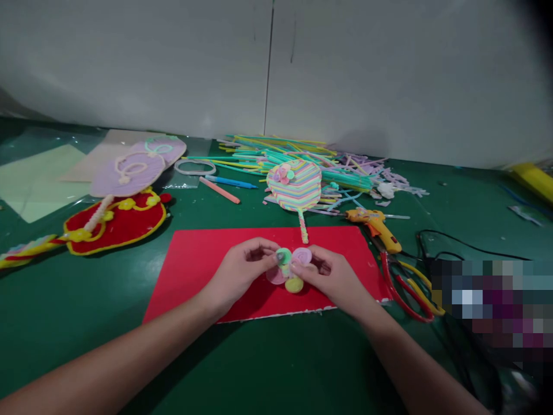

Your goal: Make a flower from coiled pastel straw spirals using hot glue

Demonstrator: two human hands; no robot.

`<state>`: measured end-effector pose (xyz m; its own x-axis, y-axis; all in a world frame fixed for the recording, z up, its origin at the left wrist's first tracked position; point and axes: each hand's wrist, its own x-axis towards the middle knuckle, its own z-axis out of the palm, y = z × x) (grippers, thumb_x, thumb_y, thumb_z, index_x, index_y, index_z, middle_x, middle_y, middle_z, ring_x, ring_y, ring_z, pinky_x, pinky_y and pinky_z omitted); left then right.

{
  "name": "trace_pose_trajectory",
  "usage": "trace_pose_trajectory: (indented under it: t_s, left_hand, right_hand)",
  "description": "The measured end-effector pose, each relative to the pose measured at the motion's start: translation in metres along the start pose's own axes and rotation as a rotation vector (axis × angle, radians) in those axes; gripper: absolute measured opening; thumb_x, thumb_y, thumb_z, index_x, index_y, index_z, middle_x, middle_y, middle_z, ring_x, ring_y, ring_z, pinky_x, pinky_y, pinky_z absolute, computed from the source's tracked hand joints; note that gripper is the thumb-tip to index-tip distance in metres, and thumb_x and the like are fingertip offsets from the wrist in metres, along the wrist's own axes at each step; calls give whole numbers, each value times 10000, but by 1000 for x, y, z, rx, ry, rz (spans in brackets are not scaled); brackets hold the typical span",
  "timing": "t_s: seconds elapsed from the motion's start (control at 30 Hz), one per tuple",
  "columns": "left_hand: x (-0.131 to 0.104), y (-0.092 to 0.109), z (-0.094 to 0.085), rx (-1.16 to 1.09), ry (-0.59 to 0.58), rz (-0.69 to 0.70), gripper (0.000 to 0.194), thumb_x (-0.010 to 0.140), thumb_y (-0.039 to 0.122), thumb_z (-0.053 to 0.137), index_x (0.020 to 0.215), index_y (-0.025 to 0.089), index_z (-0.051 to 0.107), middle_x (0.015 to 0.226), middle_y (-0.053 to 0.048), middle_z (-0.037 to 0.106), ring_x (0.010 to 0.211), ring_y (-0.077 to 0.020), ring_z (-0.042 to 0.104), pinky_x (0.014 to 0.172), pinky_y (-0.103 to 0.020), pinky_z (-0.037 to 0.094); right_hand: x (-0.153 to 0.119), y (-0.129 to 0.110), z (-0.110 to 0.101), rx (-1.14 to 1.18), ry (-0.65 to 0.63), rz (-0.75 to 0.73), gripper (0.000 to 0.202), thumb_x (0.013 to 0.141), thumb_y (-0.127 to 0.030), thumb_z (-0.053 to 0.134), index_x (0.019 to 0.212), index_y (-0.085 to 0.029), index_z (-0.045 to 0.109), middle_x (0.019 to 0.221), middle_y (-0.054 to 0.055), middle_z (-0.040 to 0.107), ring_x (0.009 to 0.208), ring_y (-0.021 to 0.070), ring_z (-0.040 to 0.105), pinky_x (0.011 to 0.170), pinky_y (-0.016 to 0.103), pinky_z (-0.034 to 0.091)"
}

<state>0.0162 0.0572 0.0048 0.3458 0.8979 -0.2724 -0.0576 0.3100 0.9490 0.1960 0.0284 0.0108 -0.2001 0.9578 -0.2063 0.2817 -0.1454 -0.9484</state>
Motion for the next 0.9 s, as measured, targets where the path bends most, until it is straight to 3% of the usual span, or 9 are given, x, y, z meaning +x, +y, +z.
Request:
trace_pose_trajectory:
  t_s: [0.2,0.57,0.9]
  left_hand:
    - [1,-1,-2,11,-36,-9,219,684,297,682,854,164,646,790,-23,659,709,-130,591,667,-253,450]
    - [0,-5,-1,16,-32,19,191,683,286,686,819,162,635,780,-14,657,721,-127,603,714,-263,466]
    - [-3,-1,2,10,38,18,176,650,265,711,776,166,637,723,10,639,693,-110,588,692,-239,467]
  right_hand:
    - [2,0,-6,57,-3,5,240,730,-369,632,875,-178,615,788,10,617,727,144,557,643,240,445]
    - [-2,-6,-5,-105,43,-28,235,704,-361,652,853,-183,616,753,3,619,691,149,550,615,238,431]
    - [3,0,-4,106,59,47,252,670,-350,681,821,-161,612,743,8,608,691,141,549,619,245,435]
